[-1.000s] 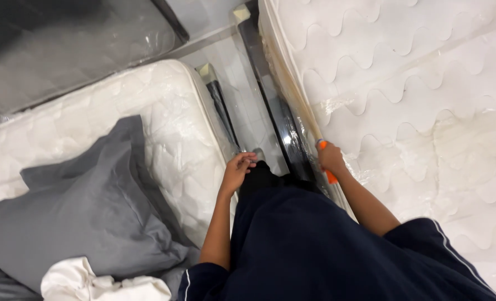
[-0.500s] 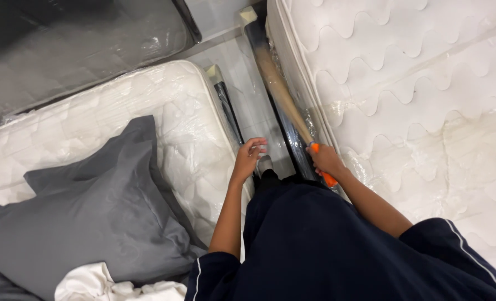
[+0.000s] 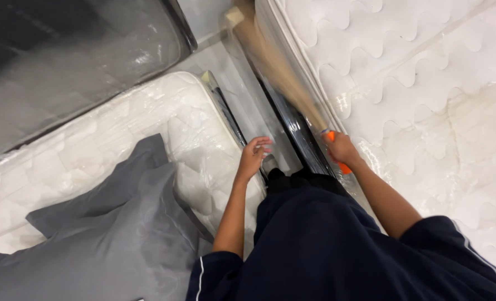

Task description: The person moves bedding and a bolster pillow from a mattress to the floor. Then, using a broom, the person sweeps the floor between two mattresses and around the base of the mattress.

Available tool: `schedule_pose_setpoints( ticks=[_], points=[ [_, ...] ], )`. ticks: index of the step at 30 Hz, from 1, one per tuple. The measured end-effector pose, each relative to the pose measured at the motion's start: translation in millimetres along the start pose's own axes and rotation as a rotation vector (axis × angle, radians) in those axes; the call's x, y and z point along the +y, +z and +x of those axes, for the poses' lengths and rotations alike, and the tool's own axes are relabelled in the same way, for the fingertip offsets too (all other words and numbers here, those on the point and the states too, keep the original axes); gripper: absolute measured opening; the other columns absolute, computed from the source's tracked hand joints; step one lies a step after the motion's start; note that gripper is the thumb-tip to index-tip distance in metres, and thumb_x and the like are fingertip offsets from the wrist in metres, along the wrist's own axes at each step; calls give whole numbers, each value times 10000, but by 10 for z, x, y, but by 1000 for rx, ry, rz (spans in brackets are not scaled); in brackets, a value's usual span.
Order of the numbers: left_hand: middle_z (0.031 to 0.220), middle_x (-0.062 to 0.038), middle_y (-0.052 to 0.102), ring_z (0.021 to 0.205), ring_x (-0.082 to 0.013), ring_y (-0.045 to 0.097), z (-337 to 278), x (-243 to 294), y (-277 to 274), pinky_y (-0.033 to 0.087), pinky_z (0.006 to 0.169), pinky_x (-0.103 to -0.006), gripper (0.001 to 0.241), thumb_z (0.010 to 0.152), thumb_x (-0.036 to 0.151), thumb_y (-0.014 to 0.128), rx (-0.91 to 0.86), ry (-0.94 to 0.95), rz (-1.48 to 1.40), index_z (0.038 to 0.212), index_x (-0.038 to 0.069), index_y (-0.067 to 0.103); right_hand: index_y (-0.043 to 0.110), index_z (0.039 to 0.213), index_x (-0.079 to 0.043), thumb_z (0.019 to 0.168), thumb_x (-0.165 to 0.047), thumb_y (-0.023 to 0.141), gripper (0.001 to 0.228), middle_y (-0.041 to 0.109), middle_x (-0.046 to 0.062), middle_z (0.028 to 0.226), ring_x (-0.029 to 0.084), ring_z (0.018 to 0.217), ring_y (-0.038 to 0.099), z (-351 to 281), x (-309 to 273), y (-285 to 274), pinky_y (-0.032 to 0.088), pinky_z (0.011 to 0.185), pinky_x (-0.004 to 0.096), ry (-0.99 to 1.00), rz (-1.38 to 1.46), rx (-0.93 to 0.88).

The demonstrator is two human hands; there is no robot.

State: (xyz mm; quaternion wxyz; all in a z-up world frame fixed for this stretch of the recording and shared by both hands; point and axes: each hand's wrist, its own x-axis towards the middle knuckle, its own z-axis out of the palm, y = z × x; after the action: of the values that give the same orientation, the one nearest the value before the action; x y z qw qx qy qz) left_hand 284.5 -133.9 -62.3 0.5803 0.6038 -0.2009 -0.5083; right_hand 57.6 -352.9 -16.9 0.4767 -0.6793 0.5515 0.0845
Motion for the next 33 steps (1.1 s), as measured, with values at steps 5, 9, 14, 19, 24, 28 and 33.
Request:
schedule_pose_setpoints(
  ticks=[5,9,14,19,24,28,33],
  points=[
    [1254,-60,718,996,-160,719,-17,-56,-105,548,823,-296,302,1038,57,468,-17,-5,8,1299,53,620,714,915,91,1038,-425,615,539,636,133,582,212,481,619,294,619,166,504,521,376,66,-273,-33],
    [1242,-62,723,987,-159,721,-33,-161,-141,553,822,-296,283,1039,47,473,-5,-18,-7,1278,58,625,687,1124,-22,974,-409,588,426,610,119,571,233,451,592,-292,-83,-24,504,482,405,-23,-125,63],
    [1238,-57,722,973,-156,715,-99,-243,-151,549,806,-293,278,1031,36,467,-19,-26,-28,1263,60,620,662,1151,-5,1020,-387,558,417,621,172,606,274,452,614,-218,201,-89,517,497,435,86,-109,203],
    [1236,-60,726,969,-164,715,-154,-261,-173,545,809,-289,276,1030,31,466,-4,-24,-32,1255,52,626,680,1122,-11,1042,-408,560,422,676,246,671,342,542,689,-381,235,-309,554,588,447,7,-199,240],
    [1228,-57,726,987,-154,721,-214,-201,-106,547,821,-288,276,1035,54,462,17,-77,25,1253,51,631,677,1108,-12,1049,-389,557,399,675,294,785,513,744,652,-153,649,-457,526,690,551,-110,-316,318],
    [1219,-55,728,978,-152,721,-205,-185,-4,544,808,-288,269,1037,66,463,31,-47,36,1254,54,622,682,1110,-34,1034,-415,548,411,681,306,817,517,775,667,-299,567,-607,527,710,569,37,-380,280],
    [1207,-64,733,965,-149,708,-335,-310,164,522,772,-271,254,1053,88,471,103,-74,28,1245,53,633,656,1172,-38,1047,-453,531,451,669,349,814,536,797,653,-237,975,-612,520,719,587,-115,-328,321]
  ],
)
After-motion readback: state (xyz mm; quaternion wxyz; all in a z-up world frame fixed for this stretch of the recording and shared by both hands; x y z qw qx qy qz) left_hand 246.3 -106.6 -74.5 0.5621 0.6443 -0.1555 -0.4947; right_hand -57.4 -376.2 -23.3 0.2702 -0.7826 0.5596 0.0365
